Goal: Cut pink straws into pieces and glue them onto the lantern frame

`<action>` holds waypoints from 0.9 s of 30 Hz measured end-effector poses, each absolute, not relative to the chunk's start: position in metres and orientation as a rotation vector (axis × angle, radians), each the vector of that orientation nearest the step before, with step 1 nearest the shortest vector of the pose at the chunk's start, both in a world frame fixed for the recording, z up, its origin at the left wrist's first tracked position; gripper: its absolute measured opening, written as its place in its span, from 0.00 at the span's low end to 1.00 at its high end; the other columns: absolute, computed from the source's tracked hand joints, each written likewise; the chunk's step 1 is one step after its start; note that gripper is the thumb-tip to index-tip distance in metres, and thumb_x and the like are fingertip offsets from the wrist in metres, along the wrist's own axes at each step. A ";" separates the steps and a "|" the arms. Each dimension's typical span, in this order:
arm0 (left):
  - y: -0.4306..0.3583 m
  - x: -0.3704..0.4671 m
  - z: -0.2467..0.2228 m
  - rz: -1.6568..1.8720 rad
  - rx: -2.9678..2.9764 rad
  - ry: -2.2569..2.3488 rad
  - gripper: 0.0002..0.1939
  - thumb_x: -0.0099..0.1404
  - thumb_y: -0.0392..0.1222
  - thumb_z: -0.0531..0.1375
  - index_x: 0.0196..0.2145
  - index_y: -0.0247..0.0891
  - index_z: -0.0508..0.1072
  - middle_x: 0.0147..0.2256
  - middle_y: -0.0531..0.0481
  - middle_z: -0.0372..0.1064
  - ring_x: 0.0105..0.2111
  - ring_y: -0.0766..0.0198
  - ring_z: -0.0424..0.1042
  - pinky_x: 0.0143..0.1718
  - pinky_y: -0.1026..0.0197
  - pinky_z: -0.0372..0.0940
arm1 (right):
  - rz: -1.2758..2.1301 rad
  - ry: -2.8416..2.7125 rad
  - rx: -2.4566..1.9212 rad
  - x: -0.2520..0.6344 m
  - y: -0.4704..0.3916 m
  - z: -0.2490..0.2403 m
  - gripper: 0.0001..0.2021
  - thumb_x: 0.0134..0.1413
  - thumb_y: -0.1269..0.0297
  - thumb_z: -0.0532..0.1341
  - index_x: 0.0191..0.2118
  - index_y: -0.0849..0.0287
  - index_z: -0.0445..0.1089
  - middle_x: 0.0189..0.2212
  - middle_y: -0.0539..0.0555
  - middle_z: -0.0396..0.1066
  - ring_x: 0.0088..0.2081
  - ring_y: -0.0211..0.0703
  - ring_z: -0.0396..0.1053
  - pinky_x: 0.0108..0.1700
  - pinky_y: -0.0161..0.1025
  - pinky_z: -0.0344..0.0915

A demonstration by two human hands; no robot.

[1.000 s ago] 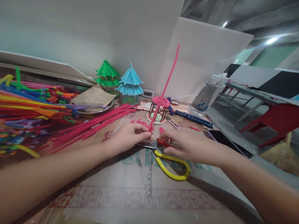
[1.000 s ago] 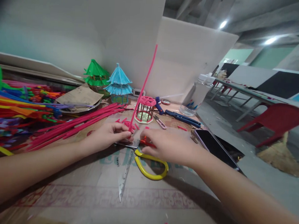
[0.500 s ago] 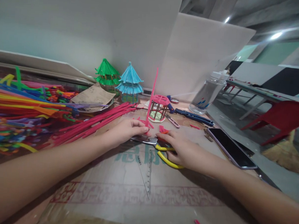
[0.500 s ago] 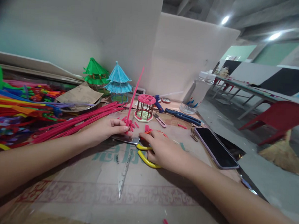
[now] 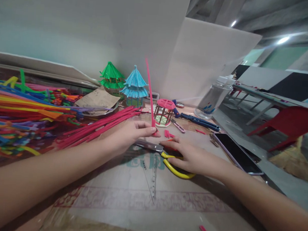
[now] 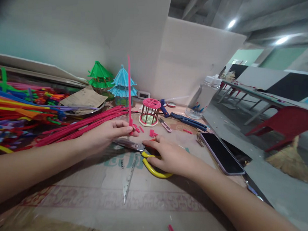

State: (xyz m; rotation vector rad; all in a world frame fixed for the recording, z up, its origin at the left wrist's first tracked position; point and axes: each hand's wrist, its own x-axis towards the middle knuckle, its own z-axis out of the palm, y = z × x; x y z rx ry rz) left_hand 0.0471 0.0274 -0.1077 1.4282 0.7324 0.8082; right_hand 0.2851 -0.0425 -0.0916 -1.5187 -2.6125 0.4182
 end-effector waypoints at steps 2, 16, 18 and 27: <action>0.023 0.050 -0.108 0.785 1.374 0.729 0.16 0.58 0.52 0.69 0.34 0.36 0.79 0.39 0.44 0.80 0.40 0.57 0.77 0.44 0.56 0.68 | 0.369 -2.601 -1.438 0.285 -0.042 -0.092 0.20 0.63 0.59 0.61 0.59 0.55 0.69 0.48 0.61 0.72 0.48 0.53 0.70 0.50 0.49 0.67; 0.014 0.055 -0.121 0.731 1.378 0.755 0.14 0.57 0.51 0.69 0.28 0.36 0.77 0.27 0.52 0.75 0.28 0.66 0.71 0.33 0.63 0.64 | 0.031 -2.189 -1.070 0.252 -0.020 -0.116 0.16 0.58 0.50 0.66 0.36 0.54 0.62 0.32 0.53 0.68 0.34 0.45 0.66 0.38 0.42 0.63; 0.013 0.056 -0.122 0.727 1.370 0.736 0.13 0.57 0.49 0.69 0.27 0.36 0.76 0.25 0.53 0.73 0.26 0.68 0.69 0.31 0.64 0.63 | 0.030 -2.191 -1.014 0.252 -0.020 -0.119 0.15 0.59 0.52 0.66 0.36 0.54 0.62 0.32 0.53 0.69 0.34 0.45 0.66 0.39 0.42 0.63; 0.008 0.060 -0.117 0.703 1.502 0.743 0.13 0.59 0.47 0.66 0.25 0.36 0.73 0.24 0.54 0.70 0.26 0.67 0.69 0.30 0.64 0.63 | 0.052 -2.199 -1.030 0.252 -0.022 -0.121 0.13 0.61 0.54 0.64 0.34 0.55 0.63 0.31 0.53 0.70 0.33 0.44 0.66 0.38 0.41 0.63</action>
